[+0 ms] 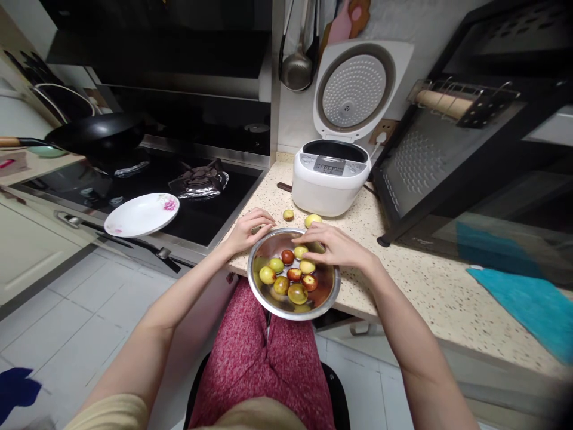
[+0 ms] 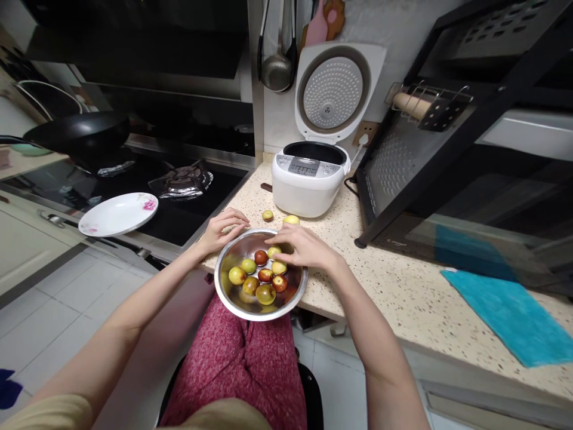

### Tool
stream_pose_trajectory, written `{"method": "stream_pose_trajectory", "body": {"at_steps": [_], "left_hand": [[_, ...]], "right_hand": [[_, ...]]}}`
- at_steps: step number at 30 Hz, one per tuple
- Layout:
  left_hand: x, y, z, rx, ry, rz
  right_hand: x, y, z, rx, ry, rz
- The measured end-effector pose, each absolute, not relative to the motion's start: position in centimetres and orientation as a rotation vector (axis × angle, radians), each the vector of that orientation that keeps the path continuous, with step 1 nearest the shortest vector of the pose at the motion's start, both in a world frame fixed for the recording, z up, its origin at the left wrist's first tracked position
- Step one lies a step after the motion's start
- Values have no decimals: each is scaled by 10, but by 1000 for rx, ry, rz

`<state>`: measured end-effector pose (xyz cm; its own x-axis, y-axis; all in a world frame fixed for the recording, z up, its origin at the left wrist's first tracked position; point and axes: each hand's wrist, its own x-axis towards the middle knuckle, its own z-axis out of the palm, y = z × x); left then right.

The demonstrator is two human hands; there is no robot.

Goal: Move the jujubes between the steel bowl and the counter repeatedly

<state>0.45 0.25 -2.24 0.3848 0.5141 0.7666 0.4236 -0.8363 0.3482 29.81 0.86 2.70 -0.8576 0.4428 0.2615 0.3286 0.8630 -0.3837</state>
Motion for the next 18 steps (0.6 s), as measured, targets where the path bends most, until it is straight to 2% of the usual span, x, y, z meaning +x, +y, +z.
{"method": "stream_pose_trajectory", "body": {"at_steps": [11,18], "left_hand": [[2,11,-28,2712,992,1426],[0,16,-32,2812,1150,1405]], "right_hand": [[303,34,7,-662,-2294,415],[275,65,4,-796,-2533,155]]}}
